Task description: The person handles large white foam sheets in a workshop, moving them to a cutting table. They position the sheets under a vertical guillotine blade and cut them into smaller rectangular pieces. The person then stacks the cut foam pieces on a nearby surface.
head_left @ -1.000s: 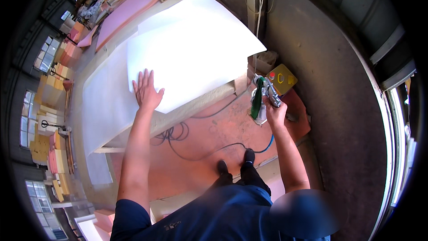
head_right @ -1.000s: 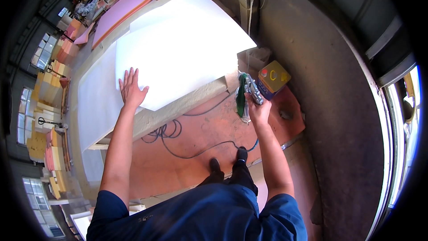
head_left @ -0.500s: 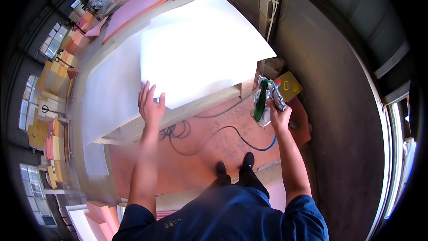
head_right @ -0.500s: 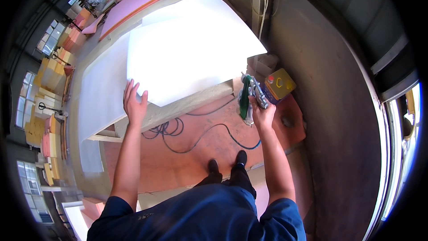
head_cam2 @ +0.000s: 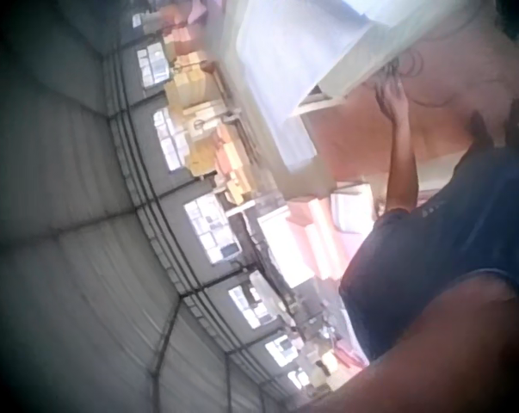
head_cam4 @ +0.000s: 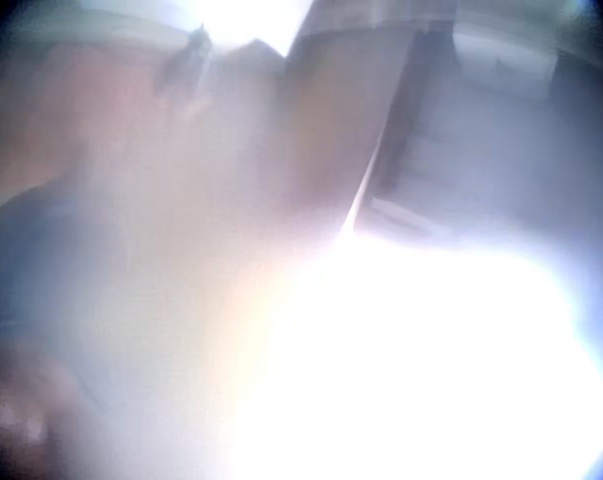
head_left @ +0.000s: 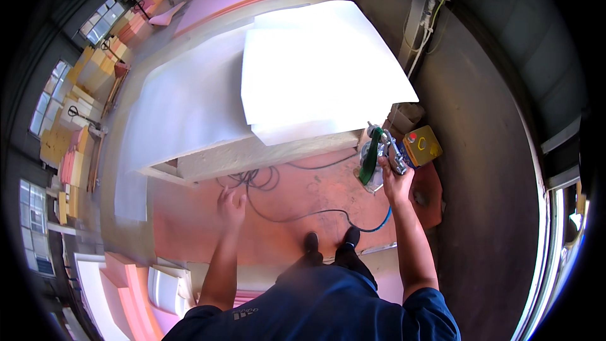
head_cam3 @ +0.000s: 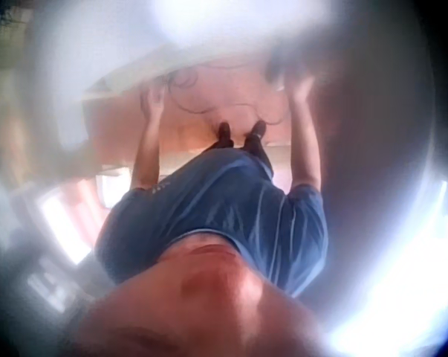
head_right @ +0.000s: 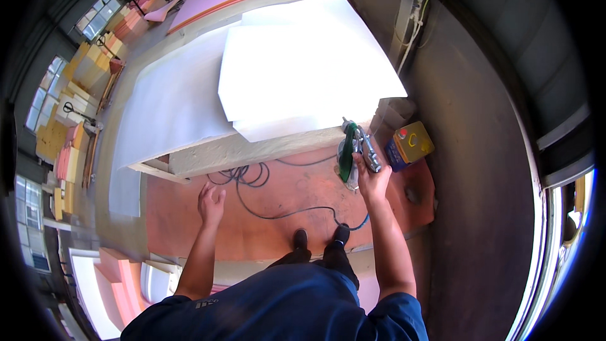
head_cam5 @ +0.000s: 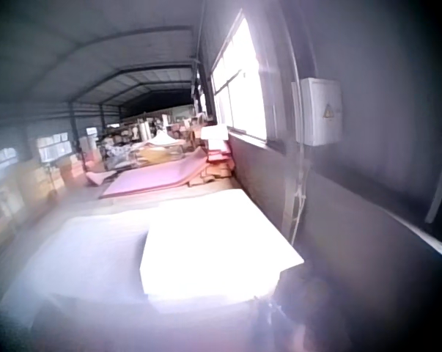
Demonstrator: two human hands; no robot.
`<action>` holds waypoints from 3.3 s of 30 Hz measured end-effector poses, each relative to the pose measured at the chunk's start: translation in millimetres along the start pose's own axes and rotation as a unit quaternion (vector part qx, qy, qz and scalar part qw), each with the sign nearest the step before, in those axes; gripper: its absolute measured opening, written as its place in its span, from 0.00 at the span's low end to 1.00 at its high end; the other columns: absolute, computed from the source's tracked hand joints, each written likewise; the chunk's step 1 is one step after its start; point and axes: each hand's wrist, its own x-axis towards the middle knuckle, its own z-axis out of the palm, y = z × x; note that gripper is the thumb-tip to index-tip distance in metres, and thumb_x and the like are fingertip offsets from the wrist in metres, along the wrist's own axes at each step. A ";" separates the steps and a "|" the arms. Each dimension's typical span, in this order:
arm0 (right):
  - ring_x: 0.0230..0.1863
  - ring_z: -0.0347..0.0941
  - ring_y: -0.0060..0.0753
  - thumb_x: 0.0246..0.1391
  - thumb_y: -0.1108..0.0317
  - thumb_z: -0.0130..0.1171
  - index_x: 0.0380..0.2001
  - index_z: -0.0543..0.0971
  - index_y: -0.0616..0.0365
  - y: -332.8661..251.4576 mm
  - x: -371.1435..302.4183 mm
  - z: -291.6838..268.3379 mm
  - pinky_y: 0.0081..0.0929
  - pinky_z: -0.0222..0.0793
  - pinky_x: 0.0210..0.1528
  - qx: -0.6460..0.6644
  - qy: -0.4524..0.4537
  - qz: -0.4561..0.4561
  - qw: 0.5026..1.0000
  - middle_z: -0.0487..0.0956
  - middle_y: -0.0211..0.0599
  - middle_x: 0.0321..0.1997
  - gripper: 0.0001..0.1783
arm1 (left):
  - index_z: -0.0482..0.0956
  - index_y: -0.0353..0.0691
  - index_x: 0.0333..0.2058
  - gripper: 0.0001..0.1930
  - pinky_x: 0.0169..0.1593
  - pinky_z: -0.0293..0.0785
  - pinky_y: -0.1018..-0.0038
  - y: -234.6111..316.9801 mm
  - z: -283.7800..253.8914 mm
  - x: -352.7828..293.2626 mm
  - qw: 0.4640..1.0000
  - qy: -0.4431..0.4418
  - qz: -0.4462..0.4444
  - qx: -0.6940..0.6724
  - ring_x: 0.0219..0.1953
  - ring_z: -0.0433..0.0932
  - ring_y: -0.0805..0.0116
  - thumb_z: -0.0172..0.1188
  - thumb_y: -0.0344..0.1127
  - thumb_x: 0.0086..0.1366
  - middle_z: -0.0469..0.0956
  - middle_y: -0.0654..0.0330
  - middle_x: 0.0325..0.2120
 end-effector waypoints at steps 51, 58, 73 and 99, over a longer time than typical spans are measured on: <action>0.27 0.71 0.16 0.51 0.61 0.67 0.40 0.81 0.65 -62.5 -63.0 108.5 0.25 0.70 0.33 -0.029 -0.211 -0.022 0.977 0.81 0.44 0.26 0.19 | 0.78 0.43 0.46 0.26 0.61 0.63 0.64 -138.5 25.6 -246.8 0.918 -0.290 -0.262 0.073 0.61 0.65 0.56 0.67 0.51 0.51 0.64 0.53 0.60; 0.27 0.73 0.18 0.51 0.61 0.67 0.40 0.81 0.64 -57.1 -71.2 104.4 0.26 0.71 0.33 -0.052 -0.204 -0.010 0.978 0.81 0.46 0.26 0.19 | 0.78 0.43 0.45 0.26 0.61 0.63 0.64 -132.4 22.9 -236.2 0.915 -0.307 -0.249 0.080 0.60 0.65 0.56 0.67 0.51 0.51 0.65 0.52 0.60; 0.18 0.68 0.26 0.50 0.61 0.66 0.34 0.81 0.65 -12.2 -61.7 46.7 0.30 0.67 0.25 -0.073 -0.084 -0.022 0.994 0.74 0.46 0.17 0.16 | 0.74 0.41 0.51 0.32 0.63 0.60 0.62 -113.5 29.2 -195.5 0.908 -0.368 -0.180 0.091 0.61 0.64 0.53 0.60 0.58 0.54 0.66 0.49 0.59; 0.26 0.67 0.13 0.50 0.67 0.67 0.32 0.80 0.69 41.0 -35.9 -54.1 0.23 0.66 0.29 -0.086 0.105 0.063 0.989 0.76 0.28 0.20 0.14 | 0.77 0.39 0.46 0.29 0.59 0.65 0.64 -53.3 44.8 -144.6 0.906 -0.389 -0.139 0.086 0.58 0.68 0.55 0.66 0.51 0.48 0.70 0.50 0.55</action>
